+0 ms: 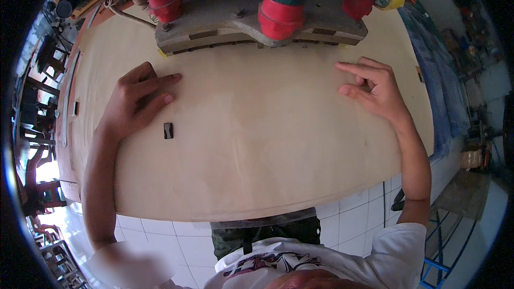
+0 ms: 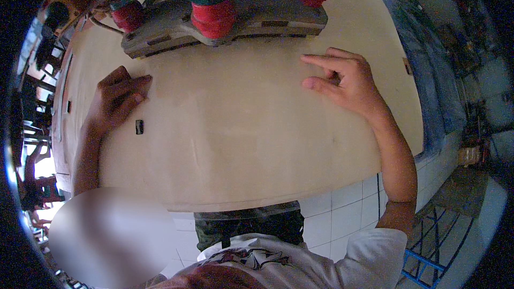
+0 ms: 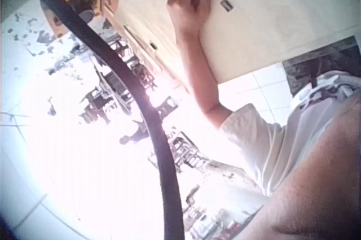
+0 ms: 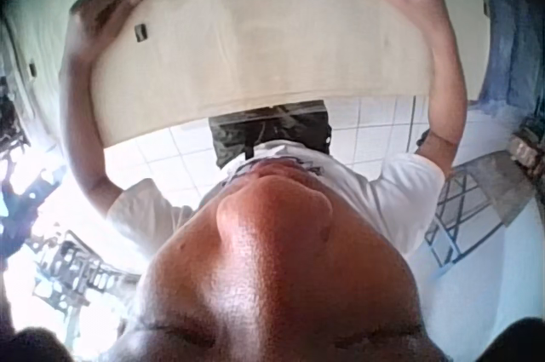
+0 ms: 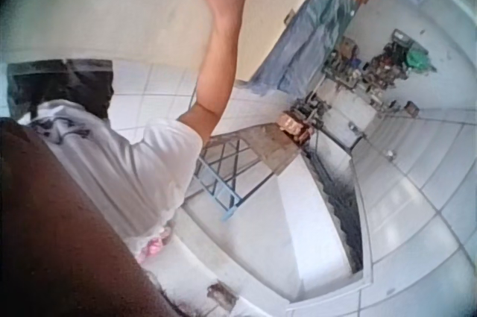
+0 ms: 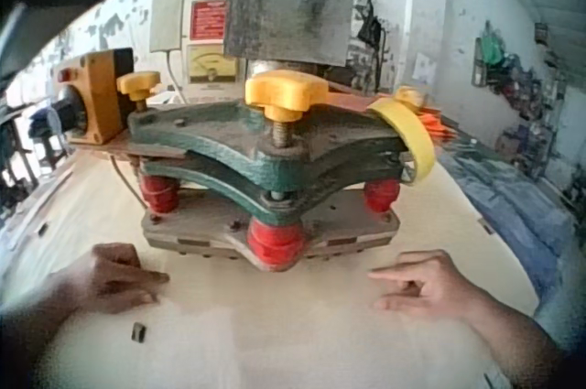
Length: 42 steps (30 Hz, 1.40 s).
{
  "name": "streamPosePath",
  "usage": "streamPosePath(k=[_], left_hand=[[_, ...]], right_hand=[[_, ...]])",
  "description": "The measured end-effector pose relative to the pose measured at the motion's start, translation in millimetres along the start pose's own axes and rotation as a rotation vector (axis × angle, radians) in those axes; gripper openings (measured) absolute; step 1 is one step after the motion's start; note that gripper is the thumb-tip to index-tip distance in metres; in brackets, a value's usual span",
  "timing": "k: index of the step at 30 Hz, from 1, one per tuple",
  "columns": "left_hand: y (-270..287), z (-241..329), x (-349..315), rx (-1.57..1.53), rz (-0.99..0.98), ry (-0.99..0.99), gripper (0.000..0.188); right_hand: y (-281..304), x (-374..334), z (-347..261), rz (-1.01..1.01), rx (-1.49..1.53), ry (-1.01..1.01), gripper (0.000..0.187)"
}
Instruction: The person aligns a plastic sheet on a wooden workstation and operates a heat press machine to process it, then moves the piece aside and repeats the process with additional sheets.
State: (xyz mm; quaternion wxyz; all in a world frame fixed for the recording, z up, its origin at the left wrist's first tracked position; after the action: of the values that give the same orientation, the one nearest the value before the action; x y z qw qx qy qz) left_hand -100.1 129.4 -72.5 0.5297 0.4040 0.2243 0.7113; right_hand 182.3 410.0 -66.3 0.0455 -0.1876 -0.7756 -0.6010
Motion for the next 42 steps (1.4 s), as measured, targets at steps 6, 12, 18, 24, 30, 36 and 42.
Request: streamPosePath(k=[6,12,18,24,30,36,42], left_hand=[[-1.4,-4.1,-0.7,0.053,-0.079,0.102,0.037],[-0.3,-3.9,-2.0,0.006,-0.01,-0.029,0.033],[-1.1,-3.5,-1.6,0.06,-0.083,0.059,0.037],[0.3,0.5,-0.8,0.038,-0.074,0.091,0.037],[0.6,4.6,1.1,0.002,-0.022,0.003,0.032],[2.1,5.0,-1.1,0.002,-0.025,0.014,0.03],[3.4,3.1,-1.6,0.004,-0.02,-0.009,0.029]], right_hand=[[-1.1,2.2,-2.5,0.007,-0.04,0.034,0.043],[-1.1,4.1,-3.1,0.012,-0.079,-0.005,0.043],[-1.6,3.2,-3.0,0.009,-0.046,0.008,0.044],[-0.7,2.7,-0.8,0.014,-0.065,-0.04,0.043],[2.4,3.0,-2.4,0.019,-0.09,-0.016,0.042],[1.1,4.5,-4.9,-0.004,-0.086,-0.052,0.044],[0.5,4.8,-3.7,-0.029,-0.076,-0.078,0.045]])
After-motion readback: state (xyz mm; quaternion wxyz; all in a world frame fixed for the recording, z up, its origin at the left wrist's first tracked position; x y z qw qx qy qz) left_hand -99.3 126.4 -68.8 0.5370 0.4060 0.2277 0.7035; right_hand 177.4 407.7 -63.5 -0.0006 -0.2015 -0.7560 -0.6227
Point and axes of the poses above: each hand's wrist, its own x-axis towards the middle knuckle, its own y-axis out of the back of the hand, z = x × y, the point moved 6 cm from there along x, towards the middle knuckle, and after that the axes turned 13 degrees about -x, right-handed, at the moved point
